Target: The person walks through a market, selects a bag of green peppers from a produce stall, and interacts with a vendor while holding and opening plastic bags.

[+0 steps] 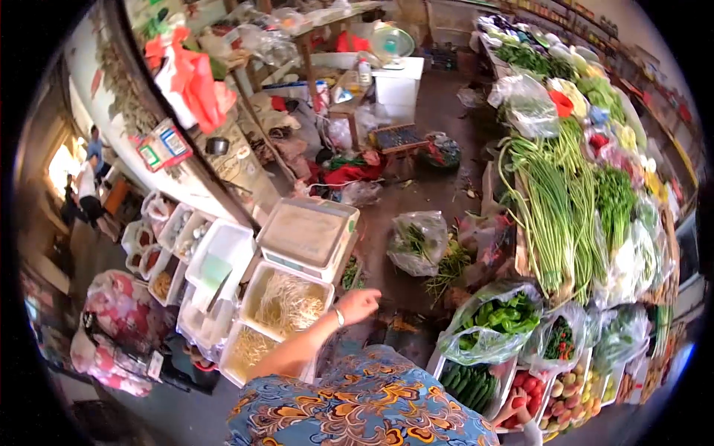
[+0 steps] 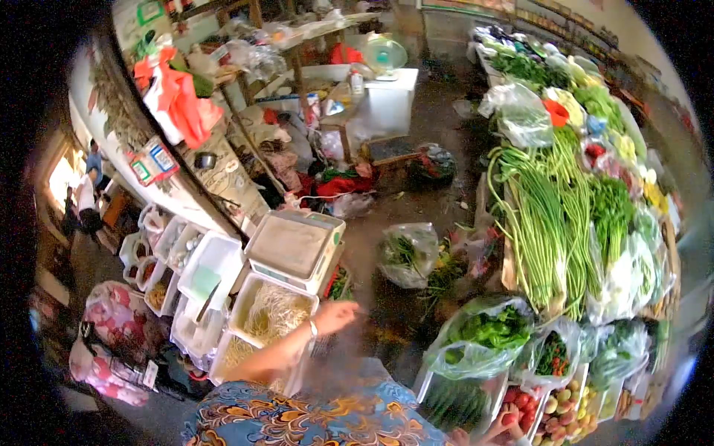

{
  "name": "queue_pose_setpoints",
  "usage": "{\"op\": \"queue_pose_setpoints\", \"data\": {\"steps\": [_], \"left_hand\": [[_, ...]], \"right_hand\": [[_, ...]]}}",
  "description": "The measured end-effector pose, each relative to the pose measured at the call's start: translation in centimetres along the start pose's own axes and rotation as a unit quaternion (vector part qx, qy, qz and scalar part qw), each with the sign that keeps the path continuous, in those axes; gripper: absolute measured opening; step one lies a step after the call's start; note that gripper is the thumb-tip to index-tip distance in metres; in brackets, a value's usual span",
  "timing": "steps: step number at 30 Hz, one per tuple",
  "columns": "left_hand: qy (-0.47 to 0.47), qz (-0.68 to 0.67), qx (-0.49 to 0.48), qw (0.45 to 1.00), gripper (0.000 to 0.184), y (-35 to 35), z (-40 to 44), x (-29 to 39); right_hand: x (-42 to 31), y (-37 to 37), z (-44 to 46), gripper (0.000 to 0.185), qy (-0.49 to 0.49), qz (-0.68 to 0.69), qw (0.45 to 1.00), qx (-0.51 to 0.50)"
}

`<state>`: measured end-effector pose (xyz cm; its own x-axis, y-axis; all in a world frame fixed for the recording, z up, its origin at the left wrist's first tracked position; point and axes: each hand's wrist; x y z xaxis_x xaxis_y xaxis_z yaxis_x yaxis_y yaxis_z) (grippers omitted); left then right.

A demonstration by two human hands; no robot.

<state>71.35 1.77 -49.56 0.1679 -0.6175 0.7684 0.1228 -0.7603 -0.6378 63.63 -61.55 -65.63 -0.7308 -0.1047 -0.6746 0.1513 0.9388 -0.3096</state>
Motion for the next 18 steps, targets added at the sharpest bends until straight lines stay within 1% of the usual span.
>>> {"op": "queue_pose_setpoints", "data": {"steps": [1, 2, 3, 4, 5, 6, 7, 8, 9, 10, 11, 12, 13, 15, 16, 18], "left_hand": [[-0.018, -0.046, 0.055, 0.997, 0.032, -2.0, 0.9, -0.8], [0.003, -0.028, 0.136, 0.990, 0.030, -5.2, 1.6, 0.7], [-0.031, -0.013, 0.191, 0.981, 0.025, -8.0, 3.1, -0.2], [-0.019, -0.054, 0.276, 0.959, 0.021, -10.3, 4.9, -3.4], [-0.053, -0.101, 0.316, 0.942, 0.020, -14.0, 6.6, -5.3], [-0.002, 0.093, 0.426, 0.900, 0.020, -18.3, 6.8, -2.2], [0.057, -0.069, 0.487, 0.869, 0.022, -21.6, 8.7, -4.4], [0.107, 0.092, 0.539, 0.830, 0.020, -26.0, 10.1, -5.9], [0.089, 0.118, 0.598, 0.788, 0.016, -29.3, 10.6, -4.4], [0.003, -0.010, 0.623, 0.782, 0.024, -32.2, 11.2, -3.3], [0.066, -0.024, 0.648, 0.759, 0.023, -34.7, 11.9, -3.1], [0.089, -0.065, 0.649, 0.753, 0.022, -36.7, 12.3, -2.6], [0.104, -0.056, 0.659, 0.743, 0.022, -38.0, 13.0, -1.7], [0.127, 0.039, 0.700, 0.702, 0.028, -40.0, 14.2, -0.4], [0.139, 0.093, 0.719, 0.674, 0.031, -40.7, 14.7, 0.8], [0.200, 0.194, 0.753, 0.596, 0.037, -43.4, 16.4, 0.6]], "right_hand": [[-1.6, 0.5, 0.1, 0.014, -0.008, -0.011, 1.000, -0.004], [-2.7, 1.2, 0.2, 0.014, -0.013, -0.023, 1.000, -0.009], [-3.7, 1.8, 0.3, 0.014, -0.019, -0.031, 0.999, -0.012], [-4.3, 2.1, 0.3, 0.014, -0.022, -0.038, 0.999, -0.011], [-4.8, 2.1, 0.3, 0.014, -0.026, -0.043, 0.999, -0.009], [-5.0, 2.1, 0.2, 0.014, -0.026, -0.051, 0.998, -0.009], [-5.2, 2.3, 0.0, 0.014, -0.026, -0.057, 0.998, -0.009], [-5.0, 2.4, -0.4, 0.014, -0.024, -0.065, 0.998, -0.008], [-4.7, 2.4, -0.8, 0.014, -0.022, -0.073, 0.997, -0.006], [-4.4, 2.8, -1.2, 0.014, -0.016, -0.079, 0.997, -0.004], [-3.9, 2.7, -1.7, 0.014, -0.010, -0.084, 0.996, 0.000], [-3.1, 2.9, -2.2, 0.014, -0.003, -0.091, 0.996, 0.000], [-2.1, 2.9, -2.4, 0.014, 0.004, -0.095, 0.996, 0.001], [0.1, 3.4, -2.8, 0.014, 0.019, -0.099, 0.995, 0.002], [1.9, 3.5, -2.7, 0.014, 0.021, -0.101, 0.995, -0.001], [4.8, 5.0, -2.5, 0.014, 0.025, -0.108, 0.994, -0.011]]}}
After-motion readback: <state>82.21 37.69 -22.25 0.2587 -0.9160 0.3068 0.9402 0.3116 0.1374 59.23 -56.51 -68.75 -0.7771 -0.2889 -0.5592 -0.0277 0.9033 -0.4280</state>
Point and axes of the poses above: each hand's wrist, its own z-axis towards the middle knuckle, its own y-axis out of the palm, x = y × z, and after that the axes turned 8 degrees about x, right-handed
